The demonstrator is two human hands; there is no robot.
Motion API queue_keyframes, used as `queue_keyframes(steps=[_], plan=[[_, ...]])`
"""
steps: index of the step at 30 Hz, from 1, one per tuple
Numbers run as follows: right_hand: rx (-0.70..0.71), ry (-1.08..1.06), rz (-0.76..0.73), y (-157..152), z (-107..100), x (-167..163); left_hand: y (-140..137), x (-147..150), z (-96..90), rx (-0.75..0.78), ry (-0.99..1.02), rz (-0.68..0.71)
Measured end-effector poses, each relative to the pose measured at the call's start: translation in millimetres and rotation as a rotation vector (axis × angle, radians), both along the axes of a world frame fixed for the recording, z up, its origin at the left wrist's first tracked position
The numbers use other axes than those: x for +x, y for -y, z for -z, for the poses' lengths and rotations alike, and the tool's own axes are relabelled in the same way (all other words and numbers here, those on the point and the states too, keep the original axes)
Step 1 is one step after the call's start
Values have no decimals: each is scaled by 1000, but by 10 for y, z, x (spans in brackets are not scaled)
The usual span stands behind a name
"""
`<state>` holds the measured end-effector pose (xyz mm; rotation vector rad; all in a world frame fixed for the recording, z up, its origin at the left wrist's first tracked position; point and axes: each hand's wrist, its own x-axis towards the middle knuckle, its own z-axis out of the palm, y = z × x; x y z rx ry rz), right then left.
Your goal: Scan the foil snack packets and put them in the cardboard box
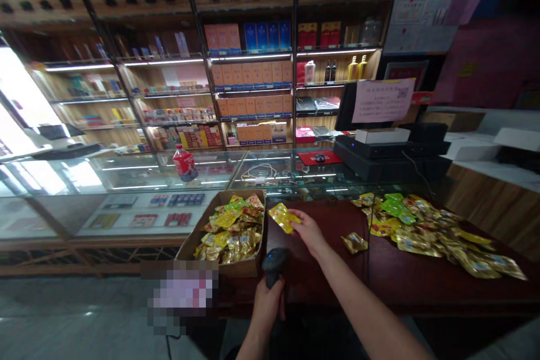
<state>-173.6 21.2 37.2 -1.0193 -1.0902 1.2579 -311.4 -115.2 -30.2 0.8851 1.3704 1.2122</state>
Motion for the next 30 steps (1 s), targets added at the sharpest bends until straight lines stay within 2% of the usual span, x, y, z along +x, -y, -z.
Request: queue_keyframes(steps=[3, 5, 8, 11, 16, 19, 21, 25, 30], plan=[[53, -25, -174, -453, -402, -700, -31, -1, -19, -56, 18, -1], [67, 0, -265, -688, -573, -1083, -47, -14, -20, -66, 21, -3], [81, 96, -269, -847, -564, -1296, -44, -32, -18, -55, 21, -9], [115, 237, -112, -763, -248, -941, -26, -27, -26, -37, 13, -15], [154, 569, 361, -230, 359, 458, -30, -17, -7, -14, 28, 3], [96, 736, 621, 116, 557, 1155, -45, -28, 24, -23, 7, 0], [53, 805, 725, 270, 650, 1433, -42, -37, 24, -13, -14, 16], [-3, 856, 784, 435, 803, 1598, -12, -38, -32, -7, -37, 31], [39, 778, 666, 566, 926, 1331, 10, -19, -96, -15, -26, 12]])
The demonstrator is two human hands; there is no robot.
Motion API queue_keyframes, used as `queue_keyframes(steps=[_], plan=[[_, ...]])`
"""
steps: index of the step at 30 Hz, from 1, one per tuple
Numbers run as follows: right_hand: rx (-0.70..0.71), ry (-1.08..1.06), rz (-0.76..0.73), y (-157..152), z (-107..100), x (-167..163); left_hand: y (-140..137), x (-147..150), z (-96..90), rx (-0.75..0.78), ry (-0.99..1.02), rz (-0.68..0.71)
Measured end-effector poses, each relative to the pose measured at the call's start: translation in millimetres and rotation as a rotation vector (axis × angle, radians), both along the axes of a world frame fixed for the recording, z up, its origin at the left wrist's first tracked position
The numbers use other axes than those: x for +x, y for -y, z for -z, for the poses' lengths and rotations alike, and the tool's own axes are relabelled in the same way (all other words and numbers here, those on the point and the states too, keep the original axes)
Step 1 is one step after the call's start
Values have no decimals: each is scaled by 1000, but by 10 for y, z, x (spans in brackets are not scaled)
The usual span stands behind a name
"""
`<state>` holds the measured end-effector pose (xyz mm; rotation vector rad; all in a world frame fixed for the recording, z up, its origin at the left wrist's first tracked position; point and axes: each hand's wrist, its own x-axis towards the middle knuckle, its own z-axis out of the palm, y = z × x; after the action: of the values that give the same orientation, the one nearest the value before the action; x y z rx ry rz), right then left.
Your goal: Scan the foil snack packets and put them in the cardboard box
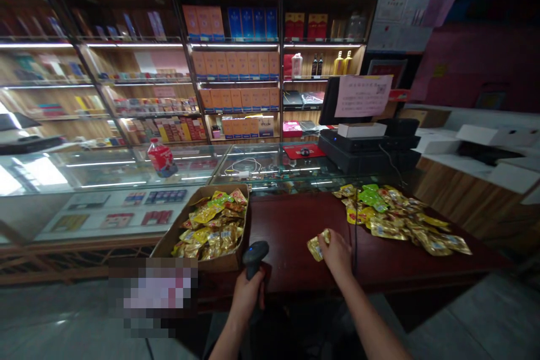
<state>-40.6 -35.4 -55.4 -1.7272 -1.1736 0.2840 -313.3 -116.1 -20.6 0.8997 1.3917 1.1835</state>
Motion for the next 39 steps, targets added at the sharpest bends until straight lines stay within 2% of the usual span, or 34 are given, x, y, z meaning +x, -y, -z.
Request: queue_keyframes(steps=[4, 7, 10, 15, 19, 28, 39], plan=[[33, -197, -19, 38, 45, -202, -10, 0, -22, -26, 7, 10], [68, -355, -8, 35, 52, -190, 29, 20, -76, -26, -15, 32], [112, -477, -86, 45, 42, -118, 151, 102, -178, 29, -27, 75], [169, -603, -224, 112, 2, -78, 403, 331, -358, -14, 84, 185], [206, -687, -221, 149, -18, -81, 514, 436, -458, -59, 173, 231], [239, -760, -208, 114, 29, -65, 577, 429, -641, -47, 214, 267], [250, -780, -202, 152, -45, -94, 559, 436, -688, -65, 190, 302]])
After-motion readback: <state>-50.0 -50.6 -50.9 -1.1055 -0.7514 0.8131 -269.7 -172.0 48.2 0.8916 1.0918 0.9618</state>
